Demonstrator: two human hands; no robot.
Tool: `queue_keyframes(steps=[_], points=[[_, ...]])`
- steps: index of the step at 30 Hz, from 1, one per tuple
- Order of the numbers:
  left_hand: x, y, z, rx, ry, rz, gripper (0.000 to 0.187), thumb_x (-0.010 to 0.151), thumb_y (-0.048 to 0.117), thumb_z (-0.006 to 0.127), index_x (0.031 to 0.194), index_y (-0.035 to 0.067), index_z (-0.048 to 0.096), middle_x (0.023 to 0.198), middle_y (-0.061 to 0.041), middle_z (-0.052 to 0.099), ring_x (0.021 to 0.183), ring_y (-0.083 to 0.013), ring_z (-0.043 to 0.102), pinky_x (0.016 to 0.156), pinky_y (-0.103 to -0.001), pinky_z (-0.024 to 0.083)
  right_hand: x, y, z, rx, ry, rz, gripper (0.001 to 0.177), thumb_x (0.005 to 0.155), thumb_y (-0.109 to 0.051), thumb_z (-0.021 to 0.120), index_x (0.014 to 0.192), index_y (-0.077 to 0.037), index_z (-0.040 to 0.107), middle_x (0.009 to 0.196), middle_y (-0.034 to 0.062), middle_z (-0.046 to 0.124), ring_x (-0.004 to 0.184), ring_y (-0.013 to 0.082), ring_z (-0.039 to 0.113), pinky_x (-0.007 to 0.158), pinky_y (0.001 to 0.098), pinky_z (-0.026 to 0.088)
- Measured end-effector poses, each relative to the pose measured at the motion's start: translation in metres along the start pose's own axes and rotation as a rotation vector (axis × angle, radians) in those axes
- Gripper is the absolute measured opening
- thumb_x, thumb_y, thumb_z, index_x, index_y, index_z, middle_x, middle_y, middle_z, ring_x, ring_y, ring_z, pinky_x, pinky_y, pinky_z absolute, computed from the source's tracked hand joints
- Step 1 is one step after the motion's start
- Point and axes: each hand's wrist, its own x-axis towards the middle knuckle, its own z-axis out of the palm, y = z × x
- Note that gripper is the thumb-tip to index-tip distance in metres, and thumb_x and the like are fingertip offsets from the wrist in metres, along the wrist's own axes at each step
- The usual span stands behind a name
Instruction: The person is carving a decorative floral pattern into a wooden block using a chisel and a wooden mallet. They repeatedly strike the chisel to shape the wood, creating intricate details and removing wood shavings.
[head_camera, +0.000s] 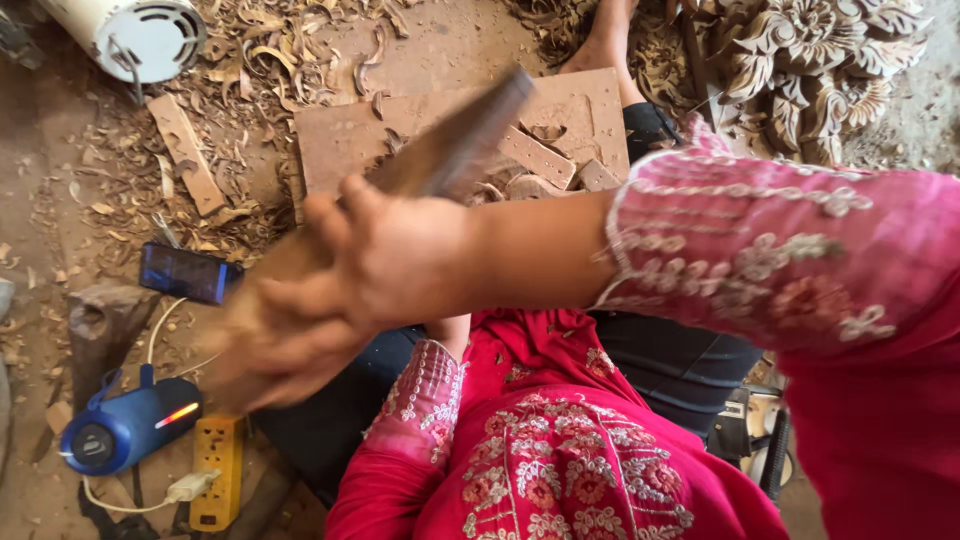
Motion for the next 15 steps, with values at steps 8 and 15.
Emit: queue_keyframes(steps=[8,15], points=[[0.003,-0.001,0.001,0.022,-0.036,0.004,0.014,0.101,0.009,0.067,0.105,0.003,0.054,0.100,-0.012,0.071,0.087,-0.0248,0.075,0.080,-0.038,0.063,-0.013,-0.007,0.008,-0.083,0.064,0.032,0.116,0.052,-0.077,0.070,0.152,-0.048,0.019,0.153,0.0000,0.043,0.108,0.0547,0.063,0.078,0.0622,0.057],[0.009,0.000,0.012,0.013,-0.037,-0.032,0.014,0.100,0.009,0.069,0.103,0.004,0.056,0.097,-0.011,0.072,0.086,-0.0257,0.075,0.078,-0.039,0.063,-0.057,-0.001,0.013,-0.138,0.220,0.125,0.079,0.090,-0.059,0.068,0.157,-0.049,0.026,0.149,0.0036,0.047,0.106,0.0512,0.065,0.078,0.0586,0.061]])
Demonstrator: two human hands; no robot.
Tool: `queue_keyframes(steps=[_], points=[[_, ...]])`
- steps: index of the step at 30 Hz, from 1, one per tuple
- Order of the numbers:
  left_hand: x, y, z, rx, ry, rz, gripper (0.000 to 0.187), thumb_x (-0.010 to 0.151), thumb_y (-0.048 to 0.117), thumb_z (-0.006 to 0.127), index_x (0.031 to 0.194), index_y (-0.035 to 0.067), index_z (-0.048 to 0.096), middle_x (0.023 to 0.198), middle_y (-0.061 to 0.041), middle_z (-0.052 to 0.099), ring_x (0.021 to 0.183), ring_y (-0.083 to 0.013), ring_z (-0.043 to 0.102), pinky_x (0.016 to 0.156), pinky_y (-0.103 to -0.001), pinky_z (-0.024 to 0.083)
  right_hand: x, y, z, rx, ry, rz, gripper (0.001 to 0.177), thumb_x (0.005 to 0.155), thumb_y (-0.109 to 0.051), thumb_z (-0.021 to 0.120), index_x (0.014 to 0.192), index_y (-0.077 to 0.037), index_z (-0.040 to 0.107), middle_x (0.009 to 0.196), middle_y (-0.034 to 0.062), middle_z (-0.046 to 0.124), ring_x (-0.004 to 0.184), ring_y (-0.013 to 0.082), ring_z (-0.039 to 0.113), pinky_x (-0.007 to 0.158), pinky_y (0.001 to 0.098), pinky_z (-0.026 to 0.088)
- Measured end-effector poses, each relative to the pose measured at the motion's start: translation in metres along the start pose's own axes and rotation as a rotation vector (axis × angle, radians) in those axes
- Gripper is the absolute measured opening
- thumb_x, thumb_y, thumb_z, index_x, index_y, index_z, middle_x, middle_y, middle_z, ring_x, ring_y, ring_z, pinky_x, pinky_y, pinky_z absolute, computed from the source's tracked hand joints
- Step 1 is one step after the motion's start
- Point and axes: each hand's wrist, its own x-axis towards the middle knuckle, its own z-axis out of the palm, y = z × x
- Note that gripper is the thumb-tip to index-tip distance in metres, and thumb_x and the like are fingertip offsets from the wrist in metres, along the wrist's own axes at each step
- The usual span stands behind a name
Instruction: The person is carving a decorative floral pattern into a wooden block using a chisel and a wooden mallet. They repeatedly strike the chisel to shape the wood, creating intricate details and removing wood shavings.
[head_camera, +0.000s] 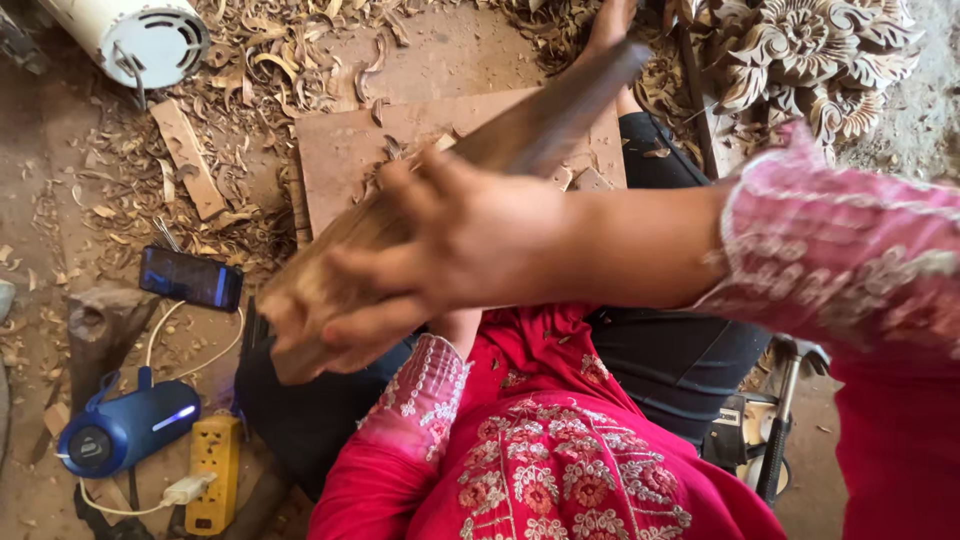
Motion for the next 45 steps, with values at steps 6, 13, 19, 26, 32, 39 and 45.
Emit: queue_keyframes(steps=[6,13,19,26,32,39,45], points=[[0.022,0.008,-0.033,0.191,-0.097,-0.304,0.013,0.099,0.010,0.070,0.101,0.004,0.058,0.094,-0.009,0.073,0.084,-0.0265,0.076,0.077,-0.040,0.063,-0.090,-0.004,-0.018,0.311,0.122,0.633,0.088,0.074,-0.026,0.089,0.152,-0.022,0.048,0.144,0.0114,0.062,0.123,0.0344,0.069,0.095,0.0443,0.061],[-0.013,0.030,-0.072,0.248,-0.339,0.419,0.010,0.103,0.000,0.066,0.105,0.006,0.057,0.115,-0.016,0.071,0.095,-0.0236,0.078,0.079,-0.033,0.067,-0.200,-0.103,0.008,0.506,0.181,1.139,0.105,0.058,-0.025,0.094,0.146,0.005,0.045,0.135,0.0287,0.061,0.119,0.0407,0.066,0.098,0.0428,0.055],[-0.021,0.049,-0.064,0.497,-0.261,0.703,0.025,0.096,0.010,0.075,0.111,0.004,0.055,0.121,-0.016,0.067,0.111,-0.0370,0.068,0.086,-0.043,0.061,-0.219,-0.170,0.015,0.525,0.226,1.311,0.104,0.056,-0.025,0.095,0.144,0.004,0.047,0.131,0.0263,0.063,0.119,0.0373,0.067,0.100,0.0404,0.053],[-0.023,0.052,-0.057,0.525,-0.267,0.682,0.020,0.094,0.003,0.071,0.107,0.004,0.055,0.120,-0.016,0.068,0.111,-0.0372,0.068,0.088,-0.045,0.060,-0.224,-0.207,0.014,0.608,0.279,1.290,0.104,0.054,-0.023,0.095,0.142,0.002,0.046,0.128,0.0241,0.064,0.114,0.0349,0.069,0.096,0.0392,0.055],[-0.020,0.052,-0.052,0.529,-0.234,0.719,0.021,0.093,0.002,0.072,0.105,0.004,0.056,0.118,-0.015,0.068,0.110,-0.0356,0.068,0.089,-0.042,0.060,-0.213,-0.207,0.005,0.706,0.367,1.109,0.110,0.057,-0.023,0.095,0.148,-0.002,0.037,0.134,0.0263,0.061,0.116,0.0392,0.068,0.096,0.0406,0.056],[-0.014,0.051,-0.045,0.541,-0.208,0.743,0.022,0.091,0.008,0.077,0.099,0.004,0.057,0.113,-0.013,0.069,0.106,-0.0342,0.069,0.086,-0.041,0.060,-0.210,-0.209,-0.002,0.760,0.396,0.929,0.108,0.064,-0.021,0.092,0.153,-0.010,0.032,0.137,0.0267,0.059,0.122,0.0429,0.067,0.099,0.0450,0.057],[-0.008,0.039,-0.043,0.571,-0.235,0.725,0.024,0.090,0.011,0.078,0.093,0.007,0.054,0.108,-0.009,0.070,0.103,-0.0310,0.070,0.083,-0.040,0.060,-0.170,-0.199,-0.011,0.655,0.172,0.687,0.084,0.086,-0.038,0.082,0.156,-0.018,0.040,0.144,0.0203,0.057,0.119,0.0417,0.067,0.089,0.0482,0.058]])
